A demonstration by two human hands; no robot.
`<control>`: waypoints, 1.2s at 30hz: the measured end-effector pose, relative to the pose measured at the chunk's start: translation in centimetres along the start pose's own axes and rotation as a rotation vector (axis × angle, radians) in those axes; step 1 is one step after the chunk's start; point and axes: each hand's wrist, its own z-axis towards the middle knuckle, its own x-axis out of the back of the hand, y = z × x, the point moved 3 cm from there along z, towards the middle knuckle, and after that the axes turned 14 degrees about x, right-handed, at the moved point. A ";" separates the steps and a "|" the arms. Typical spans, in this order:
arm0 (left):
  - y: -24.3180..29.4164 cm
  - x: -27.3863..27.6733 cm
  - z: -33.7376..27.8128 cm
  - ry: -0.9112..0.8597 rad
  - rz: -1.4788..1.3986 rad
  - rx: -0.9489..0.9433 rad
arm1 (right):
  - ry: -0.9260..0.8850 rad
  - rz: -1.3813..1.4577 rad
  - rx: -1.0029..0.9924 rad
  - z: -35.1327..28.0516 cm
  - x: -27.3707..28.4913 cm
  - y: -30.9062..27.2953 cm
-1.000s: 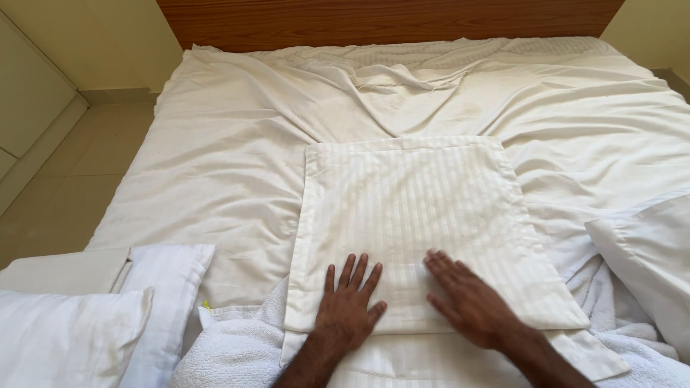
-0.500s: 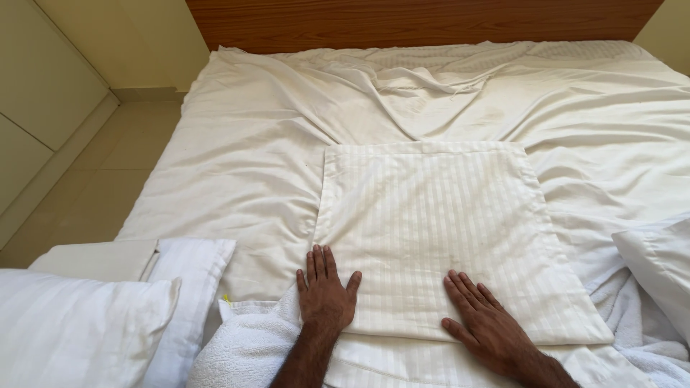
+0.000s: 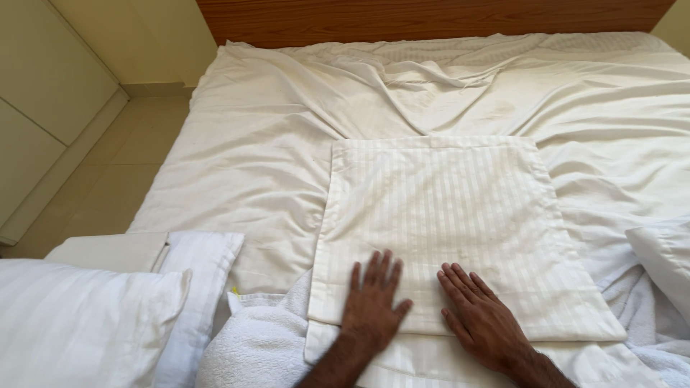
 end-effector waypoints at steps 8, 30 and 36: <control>-1.3 3.1 -0.3 0.523 -0.047 0.053 | -0.238 0.017 -0.174 0.3 -1.0 0.4; -5.6 2.8 0.6 -0.532 0.032 0.594 | -0.145 0.040 -0.723 -5.7 -2.6 9.0; -5.7 3.1 0.7 -0.554 0.034 0.586 | -0.067 0.158 -0.886 -8.1 -3.6 13.3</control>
